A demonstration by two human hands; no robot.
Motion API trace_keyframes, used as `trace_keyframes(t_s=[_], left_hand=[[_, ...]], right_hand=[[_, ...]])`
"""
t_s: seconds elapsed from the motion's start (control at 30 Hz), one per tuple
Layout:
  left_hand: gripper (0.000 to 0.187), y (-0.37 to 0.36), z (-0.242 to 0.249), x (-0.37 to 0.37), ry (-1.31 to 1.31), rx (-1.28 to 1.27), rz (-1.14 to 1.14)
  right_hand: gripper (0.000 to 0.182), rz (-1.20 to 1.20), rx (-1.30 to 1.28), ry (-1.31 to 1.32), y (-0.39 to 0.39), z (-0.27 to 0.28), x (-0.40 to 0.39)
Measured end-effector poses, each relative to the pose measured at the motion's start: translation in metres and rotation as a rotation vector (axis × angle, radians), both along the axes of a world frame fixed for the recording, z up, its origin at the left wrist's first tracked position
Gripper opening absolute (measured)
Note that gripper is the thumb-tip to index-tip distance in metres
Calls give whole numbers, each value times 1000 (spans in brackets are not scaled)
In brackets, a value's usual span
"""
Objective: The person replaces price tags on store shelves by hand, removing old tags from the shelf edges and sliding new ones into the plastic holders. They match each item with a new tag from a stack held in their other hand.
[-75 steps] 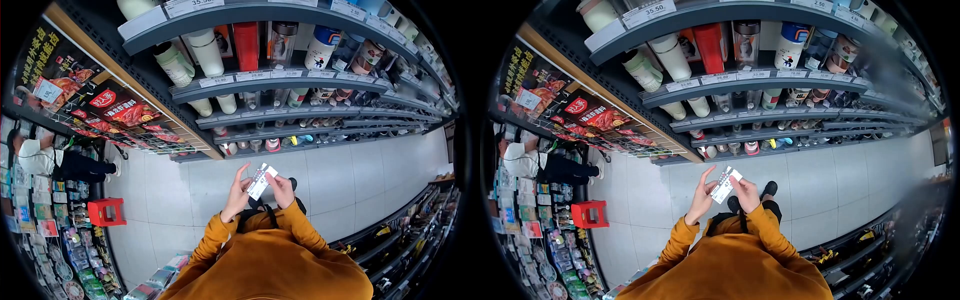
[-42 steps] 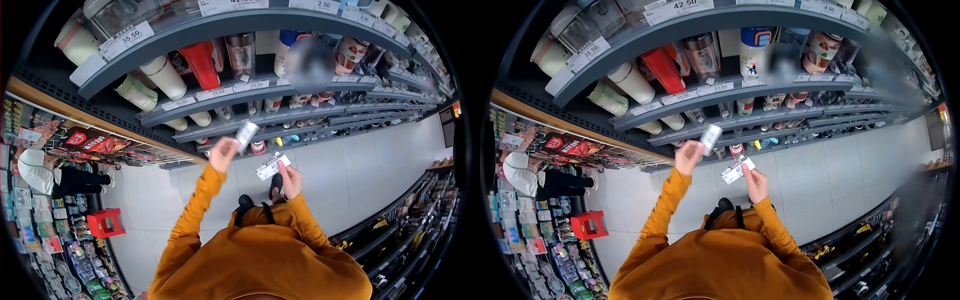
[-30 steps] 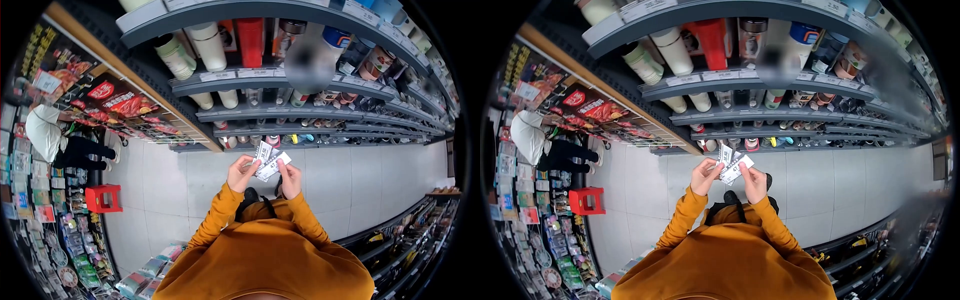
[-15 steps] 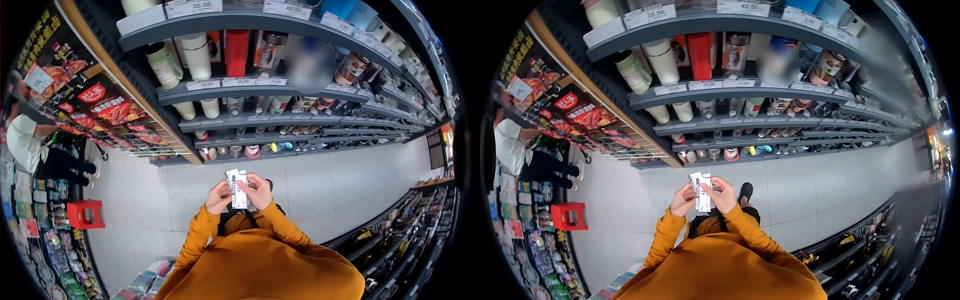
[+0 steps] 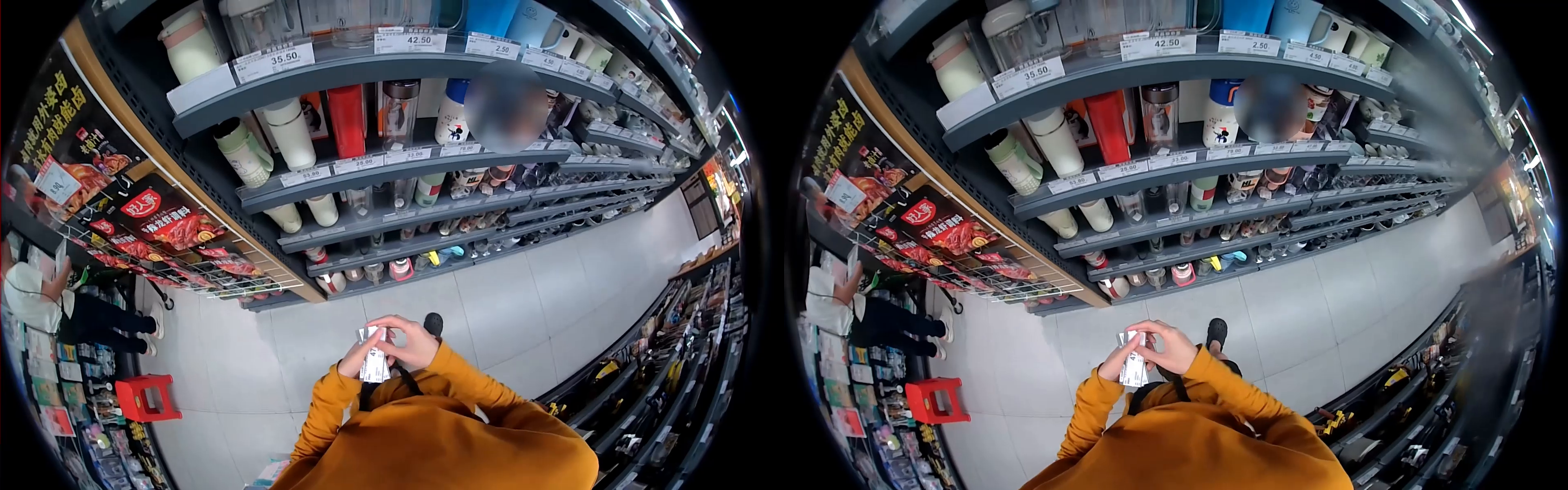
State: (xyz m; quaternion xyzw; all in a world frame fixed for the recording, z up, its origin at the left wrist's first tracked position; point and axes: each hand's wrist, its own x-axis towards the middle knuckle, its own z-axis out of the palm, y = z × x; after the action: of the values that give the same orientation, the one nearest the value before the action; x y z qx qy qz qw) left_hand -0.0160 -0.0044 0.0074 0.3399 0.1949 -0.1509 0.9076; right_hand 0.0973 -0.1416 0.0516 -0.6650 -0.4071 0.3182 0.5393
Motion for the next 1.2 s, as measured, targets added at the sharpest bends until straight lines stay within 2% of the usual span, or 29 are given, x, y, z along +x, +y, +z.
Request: trace_keyframes(t_s=[0.07,0.13,0.2,0.23,0.3,0.4,0.43,0.5,0.63,0.73,0.93,1.0,1.03,1.1,1.13,1.2], left_hand=[[37,-5,9,-2,-41,-48,8],[34,-6,7,-5,-120,-133,-31],[31,-12,-11,-13,-118,-102,10],[30,-17,-12,-16,-86,-101,42],[28,-27,-12,-19,-26,-96,101],[45,-36,-10,-28,-57,-109,58],[53,-39,-7,-30,-60,-117,46],[55,-45,0,-35,-48,-117,66],[53,-49,2,-44,10,-145,122],[51,-47,-10,-42,13,-285,145],[58,-36,-19,-11,-41,-243,61],[64,-37,-11,5,-37,-234,50],[67,-40,0,14,-11,-235,53],[77,-49,20,29,24,-232,34],[79,-54,28,38,25,-273,13],[81,-71,40,56,30,-357,-32]], right_hand=[[33,154,121,-174,-1,6,24],[31,-44,184,-282,10,33,72],[25,-279,251,-303,28,63,127],[23,-382,275,-494,39,75,156],[20,-547,90,-704,57,85,208],[23,-548,-213,-1042,70,74,260],[21,-512,-258,-1076,71,71,267],[19,-436,-352,-1140,72,68,280],[15,-296,-235,-1098,71,78,299],[15,-274,-205,-1053,69,95,305],[13,-298,29,-958,36,130,269],[16,-147,45,-801,10,146,236],[16,-21,-45,-749,-4,151,223],[15,249,21,-719,-29,141,208],[16,382,-135,-603,-42,143,197],[18,611,-158,-521,-64,116,184]])
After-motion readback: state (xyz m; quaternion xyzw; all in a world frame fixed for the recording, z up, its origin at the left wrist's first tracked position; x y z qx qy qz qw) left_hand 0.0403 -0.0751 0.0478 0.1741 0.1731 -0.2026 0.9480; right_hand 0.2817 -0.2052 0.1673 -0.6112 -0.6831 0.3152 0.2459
